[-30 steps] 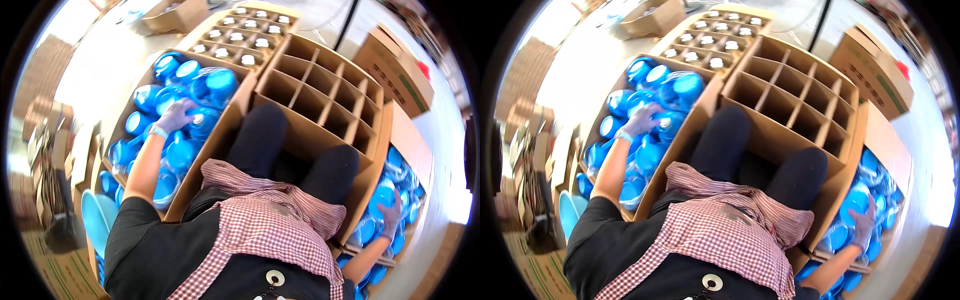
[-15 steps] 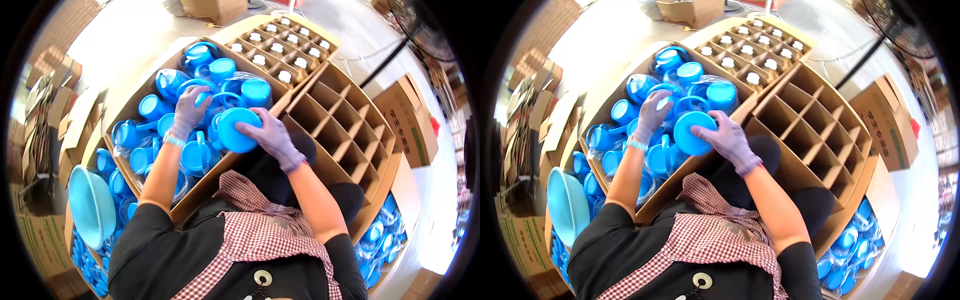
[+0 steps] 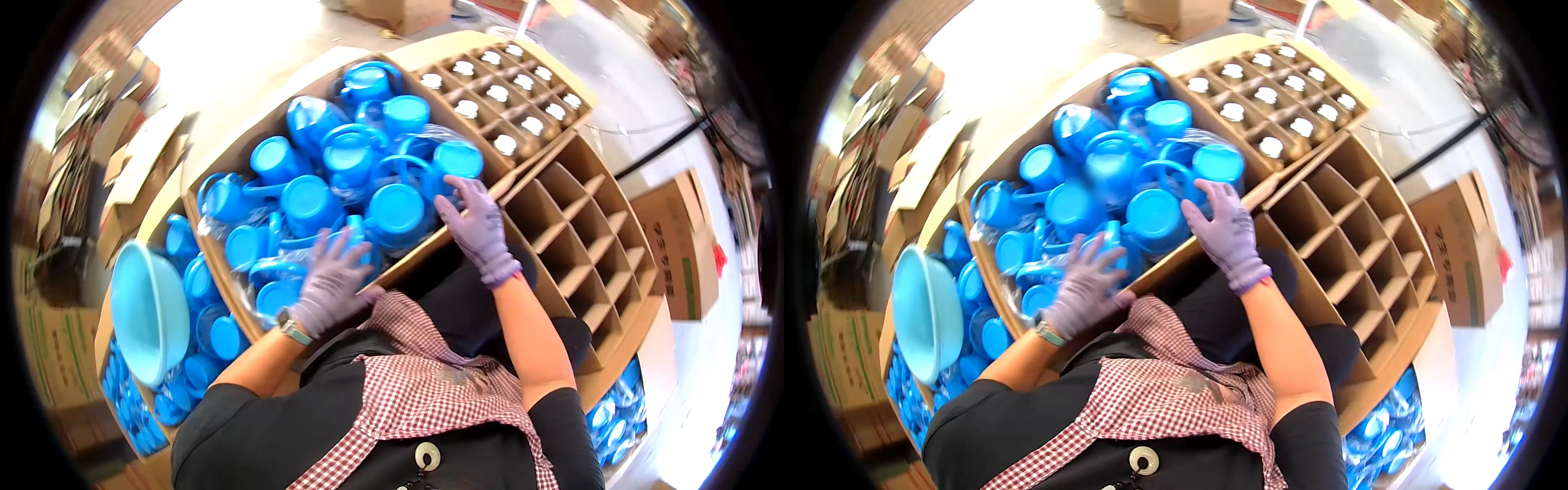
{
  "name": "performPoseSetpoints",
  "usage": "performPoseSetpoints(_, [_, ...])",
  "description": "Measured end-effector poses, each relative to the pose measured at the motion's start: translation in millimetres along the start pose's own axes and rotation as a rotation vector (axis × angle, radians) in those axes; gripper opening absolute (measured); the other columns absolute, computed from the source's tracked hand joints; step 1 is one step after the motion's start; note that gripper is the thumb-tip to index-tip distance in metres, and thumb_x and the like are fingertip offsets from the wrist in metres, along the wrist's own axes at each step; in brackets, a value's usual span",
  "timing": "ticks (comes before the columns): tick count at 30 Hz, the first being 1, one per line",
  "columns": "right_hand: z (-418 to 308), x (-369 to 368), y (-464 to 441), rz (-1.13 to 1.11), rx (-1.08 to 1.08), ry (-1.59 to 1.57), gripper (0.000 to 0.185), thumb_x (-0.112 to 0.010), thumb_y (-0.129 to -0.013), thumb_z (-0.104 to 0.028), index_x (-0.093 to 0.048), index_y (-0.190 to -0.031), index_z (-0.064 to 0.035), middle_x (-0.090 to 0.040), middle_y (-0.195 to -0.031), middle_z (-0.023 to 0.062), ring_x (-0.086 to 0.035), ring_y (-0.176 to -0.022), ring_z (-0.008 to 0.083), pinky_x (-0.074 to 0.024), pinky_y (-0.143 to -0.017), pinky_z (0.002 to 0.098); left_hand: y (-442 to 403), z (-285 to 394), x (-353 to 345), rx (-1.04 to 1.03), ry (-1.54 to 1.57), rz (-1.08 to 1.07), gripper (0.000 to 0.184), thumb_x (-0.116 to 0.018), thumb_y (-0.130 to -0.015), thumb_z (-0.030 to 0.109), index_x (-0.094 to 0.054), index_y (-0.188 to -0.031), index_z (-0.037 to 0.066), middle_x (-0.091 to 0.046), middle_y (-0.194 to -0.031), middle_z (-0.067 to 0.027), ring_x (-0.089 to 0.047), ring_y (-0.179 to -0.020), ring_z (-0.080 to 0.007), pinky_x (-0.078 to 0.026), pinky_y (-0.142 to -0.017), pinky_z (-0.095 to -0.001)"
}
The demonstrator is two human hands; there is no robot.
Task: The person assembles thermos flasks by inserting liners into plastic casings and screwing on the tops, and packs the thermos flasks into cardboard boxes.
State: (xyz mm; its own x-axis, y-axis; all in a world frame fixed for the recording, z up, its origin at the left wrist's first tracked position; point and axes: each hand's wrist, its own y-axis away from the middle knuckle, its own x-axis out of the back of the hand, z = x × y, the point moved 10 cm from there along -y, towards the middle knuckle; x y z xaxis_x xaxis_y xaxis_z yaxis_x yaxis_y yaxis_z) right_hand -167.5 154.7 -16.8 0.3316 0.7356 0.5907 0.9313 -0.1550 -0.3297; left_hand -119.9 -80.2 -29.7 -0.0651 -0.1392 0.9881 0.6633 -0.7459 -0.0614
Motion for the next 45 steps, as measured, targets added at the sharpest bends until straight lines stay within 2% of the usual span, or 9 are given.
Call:
performPoseSetpoints(4, [46,176,74,0.248,-0.234,0.139,0.037,-0.074,-0.086,-0.013,-0.066,-0.121,-0.0038,-0.068,-0.116,0.0154,-0.066,-0.108,0.0318,-0.0527,-0.093,0.0375,-30,-100,17,0.399,-0.08,-0.137,0.052,-0.064,-0.089,0.054,-0.073,-0.064,0.01,-0.066,-0.069,-0.0146,-0.065,-0.073,-0.034,-0.045,-0.08,-0.0489])
performPoseSetpoints(9, [227,285,289,0.109,-0.785,0.521,0.04,-0.078,-0.079,-0.024,-0.069,-0.114,-0.0068,-0.069,-0.114,0.0154,-0.065,-0.109,0.0354,-0.0524,-0.095,0.0445,-133,13,69,-0.06,0.199,0.328,0.026,-0.08,-0.078,0.031,-0.075,-0.094,0.011,-0.072,-0.096,-0.007,-0.067,-0.097,-0.0305,-0.048,-0.095,-0.0458])
performPoseSetpoints(15, [314,261,376,-0.173,-0.747,0.992,0.029,-0.071,-0.084,-0.042,-0.073,-0.106,-0.0217,-0.068,-0.11,0.0095,-0.066,-0.107,0.0318,-0.0386,-0.104,0.0647,-274,199,-154,-0.617,-0.253,-0.182,0.065,-0.081,-0.077,0.034,-0.06,-0.135,0.016,-0.063,-0.13,-0.0064,-0.049,-0.133,-0.0294,-0.023,-0.122,-0.0534])
performPoseSetpoints(18, [315,258,382,-0.209,-0.835,0.986,0.029,-0.072,-0.083,-0.04,-0.073,-0.101,-0.0172,-0.066,-0.112,0.0124,-0.068,-0.095,0.0343,-0.0516,-0.091,0.0545,-302,214,-221,-0.701,-0.487,-0.359,0.023,-0.057,-0.094,0.018,-0.074,-0.108,0.02,-0.074,-0.103,-0.0051,-0.068,-0.108,-0.0261,-0.032,-0.116,-0.0531])
performPoseSetpoints(24, [190,378,320,0.26,-0.562,0.899,0.033,-0.084,-0.071,-0.033,-0.07,-0.086,-0.0071,-0.066,-0.091,0.0142,-0.066,-0.091,0.0354,-0.0525,-0.081,0.0446,-360,243,-53,-0.787,-0.126,0.246,0.01,-0.07,-0.08,0.022,-0.074,-0.088,0.019,-0.071,-0.081,-0.0065,-0.069,-0.086,-0.0275,-0.048,-0.09,-0.0429])
performPoseSetpoints(36, [-209,429,330,0.698,0.01,1.164,0.024,-0.082,-0.061,-0.009,-0.068,-0.081,-0.0082,-0.061,-0.08,0.0108,-0.06,-0.078,0.0335,-0.0472,-0.072,0.0427,-97,199,300,-0.777,-0.015,0.777,0.037,-0.085,-0.062,0.018,-0.071,-0.096,0.014,-0.066,-0.081,-0.0038,-0.068,-0.089,-0.0283,-0.037,-0.117,-0.0546])
performPoseSetpoints(38, [-267,435,338,0.75,0.07,1.179,0.025,-0.08,-0.062,-0.007,-0.066,-0.082,-0.0064,-0.058,-0.079,0.0108,-0.059,-0.078,0.0306,-0.0475,-0.073,0.0422,-23,163,340,-0.675,-0.022,1.196,0.061,-0.086,-0.065,0.016,-0.067,-0.123,0.01,-0.066,-0.117,-0.0126,-0.061,-0.12,-0.0333,-0.033,-0.117,-0.057])
performPoseSetpoints(41, [-317,469,349,0.796,-0.019,1.0,0.038,-0.076,-0.07,-0.002,-0.067,-0.107,-0.0026,-0.063,-0.096,0.0071,-0.06,-0.092,0.0226,-0.0472,-0.088,0.034,44,93,286,-0.658,0.282,1.551,0.066,-0.08,-0.082,0.039,-0.06,-0.131,0.0,-0.055,-0.138,-0.0223,-0.051,-0.132,-0.043,-0.032,-0.116,-0.0584])
performPoseSetpoints(45, [-385,501,295,0.88,0.035,0.914,0.05,-0.068,-0.083,-0.016,-0.062,-0.131,-0.0033,-0.065,-0.117,0.0081,-0.06,-0.108,0.022,-0.0466,-0.099,0.0349,66,111,144,-0.558,0.447,1.06,0.071,-0.086,-0.072,0.048,-0.064,-0.133,0.019,-0.046,-0.148,-0.0201,-0.038,-0.141,-0.0466,-0.022,-0.116,-0.0675])
